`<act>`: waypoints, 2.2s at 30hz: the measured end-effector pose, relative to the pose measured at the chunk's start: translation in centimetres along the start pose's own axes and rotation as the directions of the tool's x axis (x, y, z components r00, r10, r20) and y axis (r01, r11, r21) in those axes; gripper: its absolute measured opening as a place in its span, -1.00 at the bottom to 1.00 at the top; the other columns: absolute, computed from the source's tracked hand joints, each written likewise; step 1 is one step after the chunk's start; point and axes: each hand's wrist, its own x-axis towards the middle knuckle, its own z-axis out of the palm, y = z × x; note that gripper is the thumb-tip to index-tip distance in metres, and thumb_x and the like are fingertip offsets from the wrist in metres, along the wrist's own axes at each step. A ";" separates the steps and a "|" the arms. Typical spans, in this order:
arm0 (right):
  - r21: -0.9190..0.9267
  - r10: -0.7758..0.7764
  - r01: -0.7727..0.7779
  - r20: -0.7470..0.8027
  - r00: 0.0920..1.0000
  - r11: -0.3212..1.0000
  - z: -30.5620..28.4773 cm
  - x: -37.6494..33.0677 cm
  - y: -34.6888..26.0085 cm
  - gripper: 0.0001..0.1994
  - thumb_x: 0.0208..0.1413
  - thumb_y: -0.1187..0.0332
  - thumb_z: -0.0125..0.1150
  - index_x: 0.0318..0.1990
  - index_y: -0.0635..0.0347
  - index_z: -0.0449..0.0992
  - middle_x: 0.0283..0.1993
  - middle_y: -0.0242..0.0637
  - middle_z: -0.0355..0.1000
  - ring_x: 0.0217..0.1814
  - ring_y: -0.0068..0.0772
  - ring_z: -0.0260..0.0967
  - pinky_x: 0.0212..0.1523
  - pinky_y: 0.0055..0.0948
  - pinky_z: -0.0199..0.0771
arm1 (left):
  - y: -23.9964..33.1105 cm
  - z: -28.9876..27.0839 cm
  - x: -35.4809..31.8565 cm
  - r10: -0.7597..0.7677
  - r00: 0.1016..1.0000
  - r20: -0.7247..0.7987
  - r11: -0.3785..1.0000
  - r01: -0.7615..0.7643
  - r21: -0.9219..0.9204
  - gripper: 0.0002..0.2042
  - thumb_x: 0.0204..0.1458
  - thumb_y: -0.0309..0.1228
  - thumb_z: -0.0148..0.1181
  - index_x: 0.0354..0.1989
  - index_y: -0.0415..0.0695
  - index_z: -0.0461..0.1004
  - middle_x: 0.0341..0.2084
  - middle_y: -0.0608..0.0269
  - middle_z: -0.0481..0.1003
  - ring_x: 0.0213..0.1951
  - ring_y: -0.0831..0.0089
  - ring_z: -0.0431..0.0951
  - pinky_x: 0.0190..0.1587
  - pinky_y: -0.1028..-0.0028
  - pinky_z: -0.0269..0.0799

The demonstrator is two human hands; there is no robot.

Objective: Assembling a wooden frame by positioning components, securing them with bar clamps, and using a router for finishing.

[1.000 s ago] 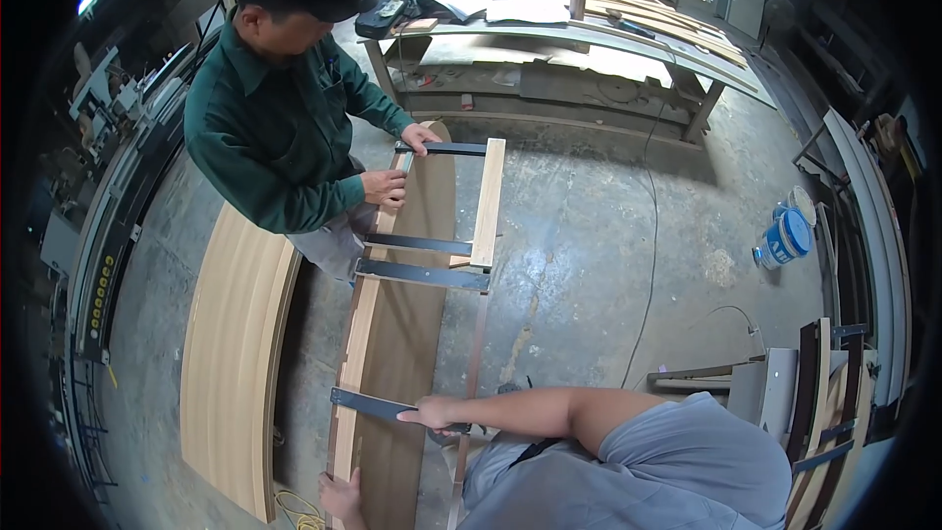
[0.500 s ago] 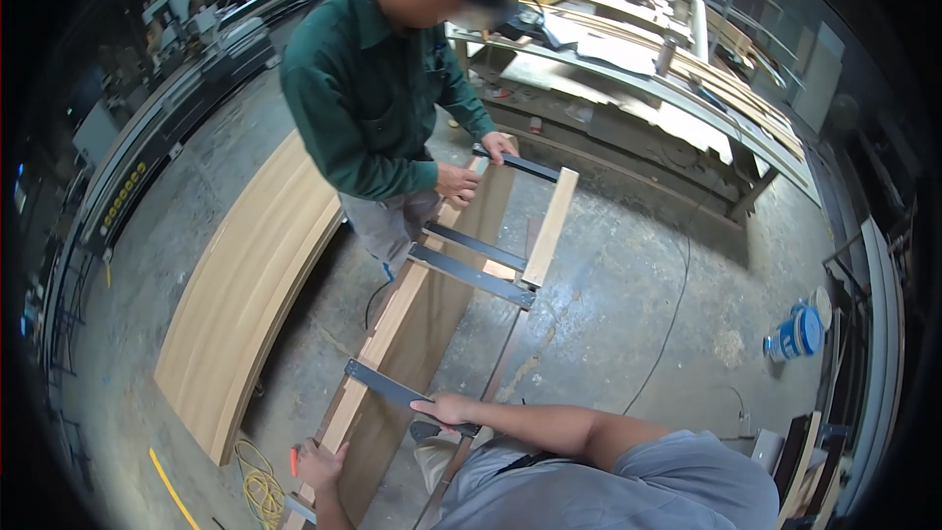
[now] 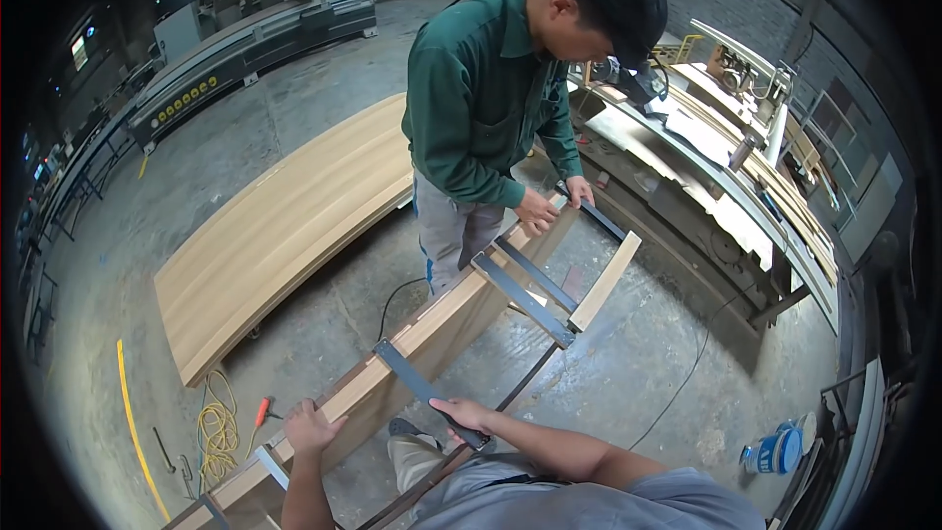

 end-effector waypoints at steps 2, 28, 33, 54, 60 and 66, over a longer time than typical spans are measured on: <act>0.061 0.046 -0.049 0.053 0.998 0.997 -0.2 0.0 -0.3 -0.46 0.18 -0.22 -0.03 -0.13 0.14 0.31 -0.61 -0.31 0.33 -0.69 -0.44 0.32 -0.68 -0.43 0.41 | 0.1 -0.1 0.0 0.018 1.000 0.003 1.000 -0.018 -0.005 -0.32 -0.48 0.18 0.40 -0.31 -0.13 0.40 -0.42 0.08 0.52 -0.34 0.10 0.54 -0.24 0.19 0.43; 0.094 0.029 -0.027 -0.020 0.999 0.995 0.8 0.6 -1.0 -0.43 0.16 -0.27 -0.06 -0.45 0.12 0.31 -0.68 -0.42 0.24 -0.74 -0.53 0.26 -0.74 -0.52 0.31 | -0.1 0.3 0.3 0.005 0.998 0.063 0.999 -0.002 -0.049 -0.32 -0.43 0.16 0.40 -0.26 -0.15 0.39 -0.38 0.06 0.52 -0.31 0.09 0.55 -0.26 0.19 0.45; 0.091 0.026 -0.024 -0.025 0.999 0.996 0.8 0.7 -0.9 -0.43 0.16 -0.27 -0.07 -0.45 0.14 0.30 -0.69 -0.41 0.23 -0.76 -0.51 0.25 -0.77 -0.50 0.30 | 0.2 0.0 0.5 -0.004 0.996 0.089 1.000 0.006 -0.027 -0.31 -0.42 0.17 0.39 -0.25 -0.15 0.39 -0.38 0.06 0.52 -0.32 0.10 0.55 -0.27 0.20 0.45; 0.063 0.035 -0.032 -0.043 0.998 0.997 0.8 0.6 -0.8 -0.41 0.14 -0.30 -0.05 -0.39 0.16 0.32 -0.67 -0.41 0.23 -0.74 -0.54 0.24 -0.73 -0.52 0.31 | 0.5 -0.3 0.3 -0.007 0.997 0.073 1.000 0.009 -0.024 -0.35 -0.41 0.14 0.40 -0.27 -0.14 0.39 -0.37 0.07 0.51 -0.30 0.09 0.54 -0.22 0.20 0.45; 0.062 0.038 -0.034 -0.065 0.997 0.997 0.9 0.5 -0.9 -0.41 0.13 -0.29 -0.02 -0.40 0.17 0.33 -0.68 -0.41 0.24 -0.74 -0.54 0.24 -0.74 -0.54 0.31 | 0.6 -0.6 0.4 -0.012 0.995 0.102 1.000 0.013 -0.015 -0.36 -0.41 0.12 0.40 -0.27 -0.14 0.39 -0.35 0.08 0.51 -0.28 0.10 0.53 -0.22 0.20 0.44; 0.045 0.015 -0.012 -0.076 0.997 0.999 1.0 0.3 -1.0 -0.40 0.13 -0.30 -0.04 -0.41 0.18 0.33 -0.68 -0.40 0.24 -0.75 -0.53 0.24 -0.76 -0.53 0.29 | 1.0 -1.0 0.4 -0.045 0.988 0.147 0.999 0.045 0.006 -0.34 -0.38 0.14 0.40 -0.25 -0.14 0.39 -0.32 0.07 0.52 -0.24 0.11 0.54 -0.19 0.21 0.45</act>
